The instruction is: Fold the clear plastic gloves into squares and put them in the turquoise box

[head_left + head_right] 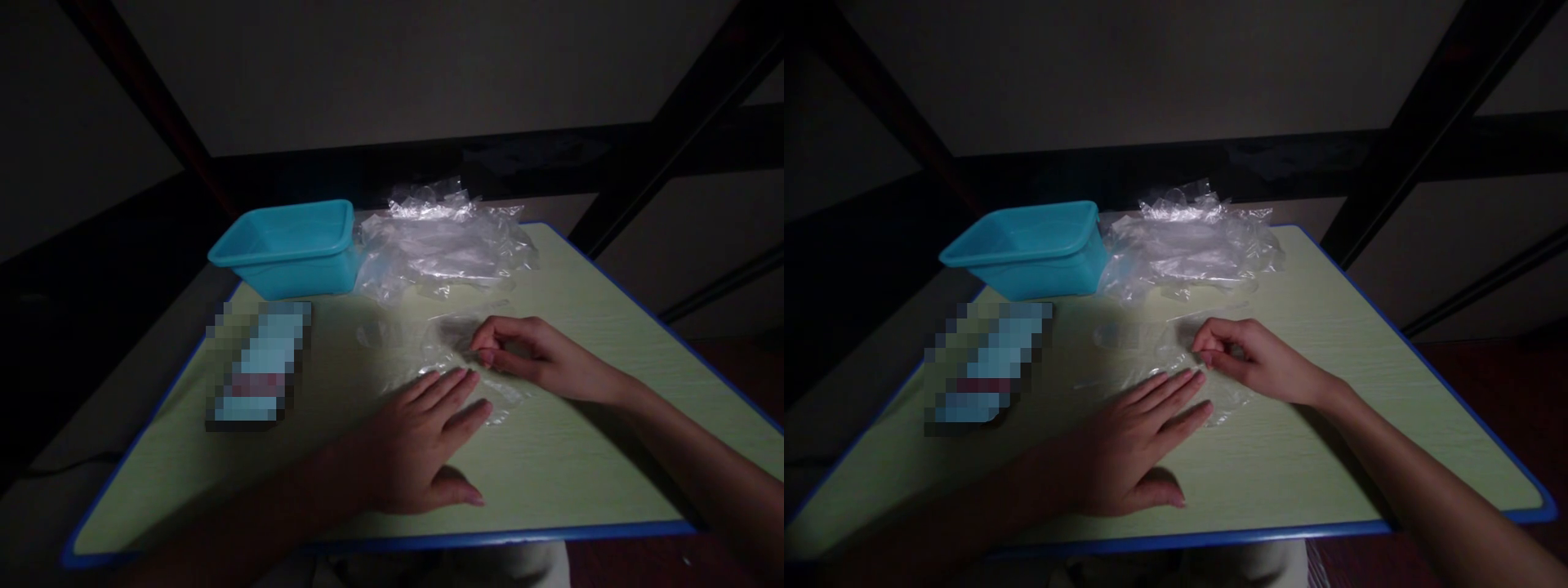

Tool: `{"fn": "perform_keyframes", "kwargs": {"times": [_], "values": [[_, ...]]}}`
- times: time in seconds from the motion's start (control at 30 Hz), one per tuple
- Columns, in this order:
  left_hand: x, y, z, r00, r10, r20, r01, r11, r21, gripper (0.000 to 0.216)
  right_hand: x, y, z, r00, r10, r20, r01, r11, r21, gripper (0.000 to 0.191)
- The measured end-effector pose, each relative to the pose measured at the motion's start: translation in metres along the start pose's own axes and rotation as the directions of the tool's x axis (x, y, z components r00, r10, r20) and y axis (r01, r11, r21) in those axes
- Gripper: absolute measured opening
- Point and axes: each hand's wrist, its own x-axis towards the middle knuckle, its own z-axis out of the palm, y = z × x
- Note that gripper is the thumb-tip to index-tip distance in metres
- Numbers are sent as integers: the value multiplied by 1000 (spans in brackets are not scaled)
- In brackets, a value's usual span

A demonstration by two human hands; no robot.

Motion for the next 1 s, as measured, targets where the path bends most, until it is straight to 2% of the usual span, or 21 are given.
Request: {"fn": "perform_keyframes", "kwargs": {"times": [0.23,0.4,0.53,0.67,1.0], "values": [[-1,1,-1,1000,6,-16,-6,1000,-29,67,1,1,2,998,17,62,-14,999,-47,15],[1,1,-2,999,15,-31,-15,1000,-7,68,0,2,1,1000,1,-1,-1,997,-71,16],[5,-1,-4,992,-101,-72,106,992,69,66,0,2,-2,995,-16,-97,0,985,-171,18],[6,-6,-3,973,-212,-90,220,970,99,73,-1,0,-6,986,-43,-162,-5,960,-282,17],[5,-9,3,968,-240,-67,247,962,114,76,-1,4,-10,977,-72,-199,-38,865,-501,16]]}}
